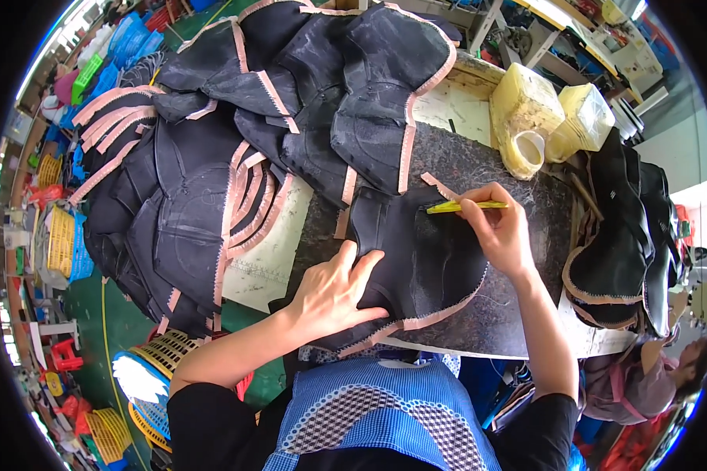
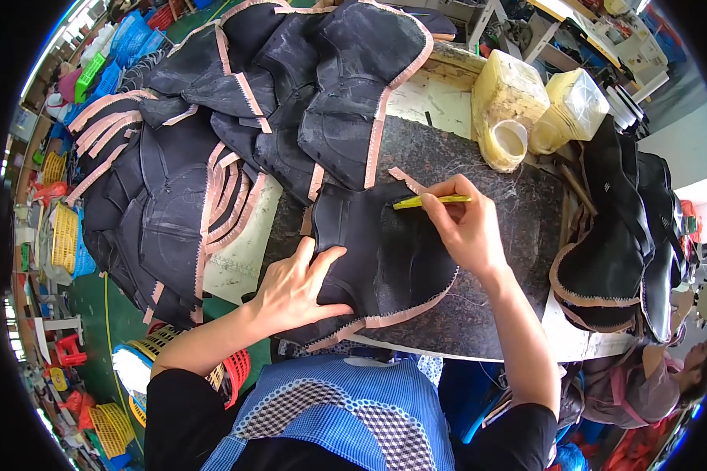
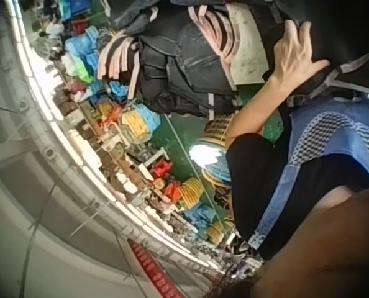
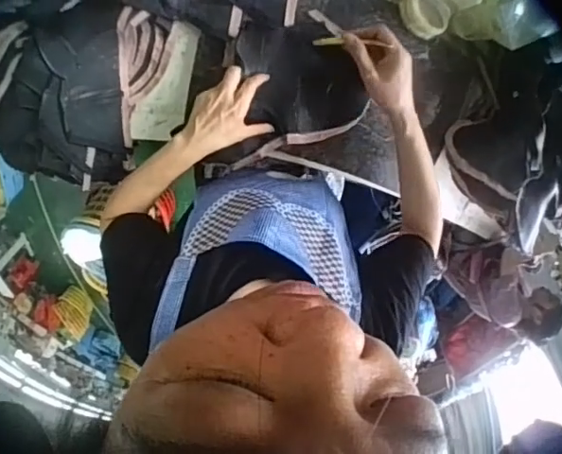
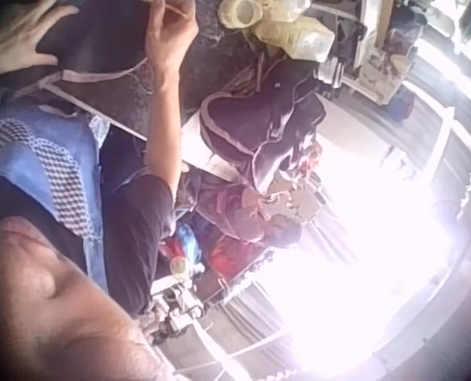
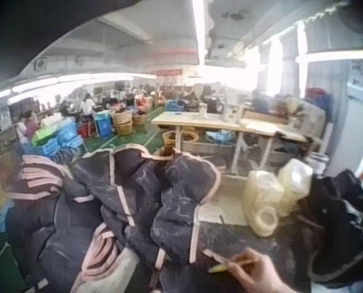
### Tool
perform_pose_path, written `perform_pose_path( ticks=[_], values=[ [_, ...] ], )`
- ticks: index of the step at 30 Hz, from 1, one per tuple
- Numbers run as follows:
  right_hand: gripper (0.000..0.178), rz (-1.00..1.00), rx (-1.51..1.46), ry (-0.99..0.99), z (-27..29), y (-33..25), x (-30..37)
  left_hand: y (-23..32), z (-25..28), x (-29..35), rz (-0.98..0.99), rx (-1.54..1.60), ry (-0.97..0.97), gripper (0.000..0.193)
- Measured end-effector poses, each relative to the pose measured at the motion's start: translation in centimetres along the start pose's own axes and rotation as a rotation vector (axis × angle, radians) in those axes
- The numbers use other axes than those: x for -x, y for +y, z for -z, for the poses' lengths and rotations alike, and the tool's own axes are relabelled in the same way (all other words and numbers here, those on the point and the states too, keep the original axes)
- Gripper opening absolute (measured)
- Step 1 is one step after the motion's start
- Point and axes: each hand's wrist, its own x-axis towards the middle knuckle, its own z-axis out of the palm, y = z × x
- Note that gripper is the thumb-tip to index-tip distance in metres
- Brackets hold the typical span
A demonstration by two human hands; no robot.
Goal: Applying glue to the edges of shoe upper components using a small brush at a factory workbench.
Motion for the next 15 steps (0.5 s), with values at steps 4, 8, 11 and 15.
perform_pose_path(
  ticks=[4, 8, 11, 15],
  values=[
    [0.016, -0.011, 0.297, 0.047, 2.4, 0.2, 4.2, -0.2, 0.0, 0.4, 0.074, 0.016, -0.018, 0.088],
    [0.02, -0.104, 0.27, -0.112, 3.7, -1.1, 10.4, -0.1, 0.1, 0.2, 0.055, 0.035, 0.013, 0.093],
    [0.02, -0.185, -0.115, -0.064, 3.3, -2.6, 8.5, -0.3, 0.3, 0.2, 0.018, 0.017, 0.001, 0.094],
    [0.019, -0.046, 0.186, 0.143, -0.3, 0.0, 6.2, -0.3, 0.0, -0.2, 0.021, -0.001, -0.034, 0.091]
  ],
)
